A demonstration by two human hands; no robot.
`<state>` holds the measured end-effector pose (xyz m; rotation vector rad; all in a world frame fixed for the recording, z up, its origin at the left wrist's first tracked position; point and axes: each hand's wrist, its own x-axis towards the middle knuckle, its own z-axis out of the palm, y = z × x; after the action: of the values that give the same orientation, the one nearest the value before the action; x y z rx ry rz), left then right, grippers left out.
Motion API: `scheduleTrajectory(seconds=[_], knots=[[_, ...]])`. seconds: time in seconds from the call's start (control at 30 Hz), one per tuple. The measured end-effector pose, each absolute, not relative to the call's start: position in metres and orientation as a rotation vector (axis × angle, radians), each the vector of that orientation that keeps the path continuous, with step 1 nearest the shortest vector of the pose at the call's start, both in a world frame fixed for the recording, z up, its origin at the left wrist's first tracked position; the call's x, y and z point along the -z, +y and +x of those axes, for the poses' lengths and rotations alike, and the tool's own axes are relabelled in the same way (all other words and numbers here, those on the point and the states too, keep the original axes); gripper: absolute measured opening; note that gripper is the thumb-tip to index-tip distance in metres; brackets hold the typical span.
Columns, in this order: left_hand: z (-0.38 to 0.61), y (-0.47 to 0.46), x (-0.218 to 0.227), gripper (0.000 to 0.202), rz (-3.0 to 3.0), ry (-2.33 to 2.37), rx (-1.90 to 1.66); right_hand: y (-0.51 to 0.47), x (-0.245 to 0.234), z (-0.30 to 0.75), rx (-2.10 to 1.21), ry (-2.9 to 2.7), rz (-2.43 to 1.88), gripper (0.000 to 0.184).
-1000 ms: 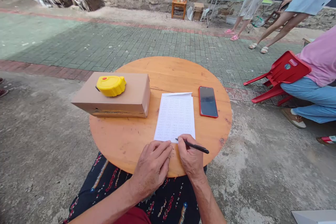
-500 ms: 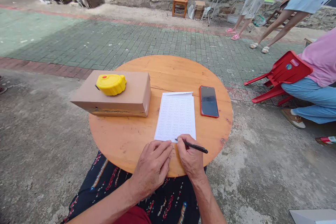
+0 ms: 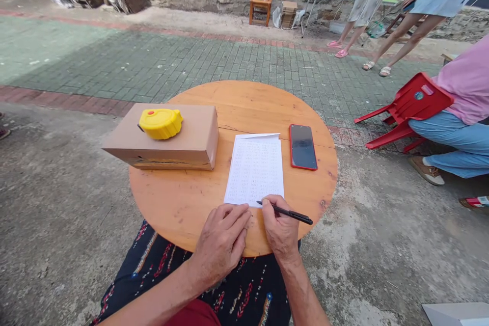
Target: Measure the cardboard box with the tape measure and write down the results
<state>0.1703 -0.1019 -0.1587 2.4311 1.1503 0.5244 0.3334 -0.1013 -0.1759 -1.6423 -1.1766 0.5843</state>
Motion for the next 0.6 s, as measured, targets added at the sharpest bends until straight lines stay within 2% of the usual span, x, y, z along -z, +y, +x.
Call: scheduleTrajectory(seconds=[0.23,0.6], knots=[[0.1704,-0.1022,0.159,0.034,2.448,1.156,-0.53,-0.1011,0.1792,0.3333,-0.574,-1.065,-1.627,0.02],[0.1702,-0.1018,0.1598,0.034,2.464,1.159,-0.535,-0.1007,0.1771,0.3324,-0.585,-1.222,-1.665,0.021]])
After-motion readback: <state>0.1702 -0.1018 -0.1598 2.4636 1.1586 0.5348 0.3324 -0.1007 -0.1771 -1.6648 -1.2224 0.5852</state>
